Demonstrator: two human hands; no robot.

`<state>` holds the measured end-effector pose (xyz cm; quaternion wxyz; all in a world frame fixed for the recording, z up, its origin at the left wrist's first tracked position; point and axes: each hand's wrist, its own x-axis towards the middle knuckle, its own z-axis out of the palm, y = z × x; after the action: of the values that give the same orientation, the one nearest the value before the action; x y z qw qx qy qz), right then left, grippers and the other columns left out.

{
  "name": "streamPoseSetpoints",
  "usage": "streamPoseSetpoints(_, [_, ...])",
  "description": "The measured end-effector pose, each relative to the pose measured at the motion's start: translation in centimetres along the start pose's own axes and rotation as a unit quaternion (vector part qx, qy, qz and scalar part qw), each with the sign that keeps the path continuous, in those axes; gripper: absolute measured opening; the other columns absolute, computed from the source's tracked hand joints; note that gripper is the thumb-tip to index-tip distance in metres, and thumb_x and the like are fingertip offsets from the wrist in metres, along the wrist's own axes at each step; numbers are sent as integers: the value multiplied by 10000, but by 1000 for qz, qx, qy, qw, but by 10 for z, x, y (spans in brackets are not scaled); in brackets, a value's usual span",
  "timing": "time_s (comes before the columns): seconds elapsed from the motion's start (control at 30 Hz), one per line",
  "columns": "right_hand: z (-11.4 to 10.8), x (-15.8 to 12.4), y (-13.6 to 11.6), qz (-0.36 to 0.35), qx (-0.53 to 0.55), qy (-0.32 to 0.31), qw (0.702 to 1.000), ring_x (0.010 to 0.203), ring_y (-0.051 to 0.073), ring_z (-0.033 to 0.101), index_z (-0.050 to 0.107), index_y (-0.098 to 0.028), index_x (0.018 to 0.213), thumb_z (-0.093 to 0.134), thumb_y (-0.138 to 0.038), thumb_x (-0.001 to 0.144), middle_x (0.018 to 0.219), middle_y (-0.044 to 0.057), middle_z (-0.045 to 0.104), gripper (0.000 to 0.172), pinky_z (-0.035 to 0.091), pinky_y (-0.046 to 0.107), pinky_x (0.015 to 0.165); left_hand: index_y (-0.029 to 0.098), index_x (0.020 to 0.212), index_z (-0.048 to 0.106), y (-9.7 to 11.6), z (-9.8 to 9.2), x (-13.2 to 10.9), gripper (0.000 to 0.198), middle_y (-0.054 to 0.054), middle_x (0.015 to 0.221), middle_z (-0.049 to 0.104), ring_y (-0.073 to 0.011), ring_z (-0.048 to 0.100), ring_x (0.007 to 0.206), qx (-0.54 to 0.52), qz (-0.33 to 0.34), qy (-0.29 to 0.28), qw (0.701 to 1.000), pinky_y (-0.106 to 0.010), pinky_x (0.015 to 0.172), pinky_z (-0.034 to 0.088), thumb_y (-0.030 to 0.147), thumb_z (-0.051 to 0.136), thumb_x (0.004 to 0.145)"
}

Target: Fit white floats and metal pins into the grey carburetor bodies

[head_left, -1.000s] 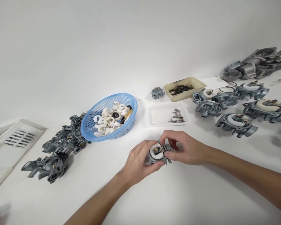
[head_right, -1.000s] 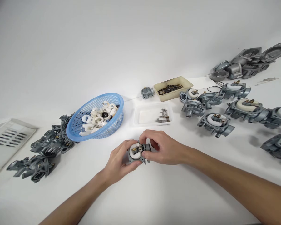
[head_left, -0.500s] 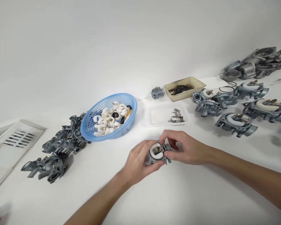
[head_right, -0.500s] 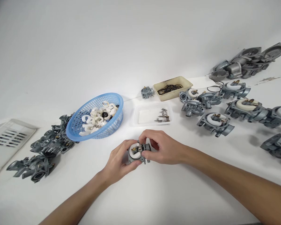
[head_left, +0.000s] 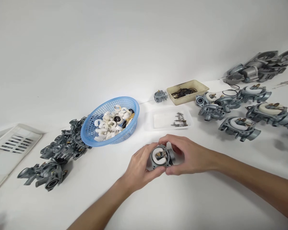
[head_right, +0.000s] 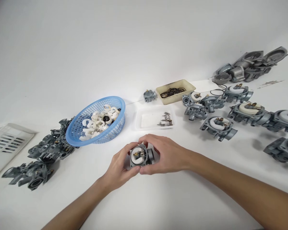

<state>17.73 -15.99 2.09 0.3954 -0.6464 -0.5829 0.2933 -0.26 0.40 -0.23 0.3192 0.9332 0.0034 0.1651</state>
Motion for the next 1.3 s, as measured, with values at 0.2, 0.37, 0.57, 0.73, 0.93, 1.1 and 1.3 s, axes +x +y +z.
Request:
streamPoseSetpoints(0.2, [3,0,-5,9,-8,-10,1000,919,201,630,566,-285,1318,803,-413,737,1232,31,652,641,488,293,723,283,1461,372,-4,-2,-2,592,-83,1321,630,-249,642,1124,-28,0,-10,1000,-372,938,532,560,544,967])
streamPoseSetpoints(0.37, [5,-1,-3,-11,3,1,1000,962,212,646,558,-302,1340,713,-204,724,1222,24,667,643,494,295,748,281,1450,372,-3,-1,-1,616,-89,1327,635,-248,651,1123,-20,-15,-3,1000,-376,944,530,515,614,935])
streamPoseSetpoints(0.57, [4,-1,-3,-12,-5,9,1000,1016,238,647,563,-286,1333,731,-253,728,1245,36,668,629,504,312,783,290,1442,366,-1,-1,0,606,-71,1280,665,-225,663,1059,-23,-21,1,1000,-355,902,538,454,632,922])
streamPoseSetpoints(0.73, [2,0,-5,-4,-6,-12,1000,1045,240,641,556,-279,1338,744,-322,757,1256,35,657,612,507,314,794,297,1420,379,1,-1,1,572,-47,1237,678,-192,665,955,-20,-28,5,999,-326,841,542,390,627,913])
streamPoseSetpoints(0.93, [4,0,-4,-7,-9,-11,1000,1041,226,635,546,-327,1346,759,-313,758,1235,5,658,625,490,329,845,288,1419,389,3,-2,1,571,-54,1272,669,-215,660,1044,-15,-47,-5,999,-355,898,536,364,622,903])
streamPoseSetpoints(1.1, [3,-1,-3,1,-11,-14,1000,1047,221,635,537,-364,1358,771,-343,769,1241,-11,657,635,482,324,845,268,1421,399,3,-2,2,565,-71,1293,663,-235,655,1095,-21,-52,-11,998,-370,930,531,382,614,911])
streamPoseSetpoints(1.3, [5,0,-3,7,-35,-8,999,1020,221,642,547,-372,1337,800,-419,730,1207,-26,662,659,480,329,834,267,1416,407,3,-2,1,535,-72,1300,646,-231,636,1123,-11,-44,-11,999,-357,954,506,408,598,936])
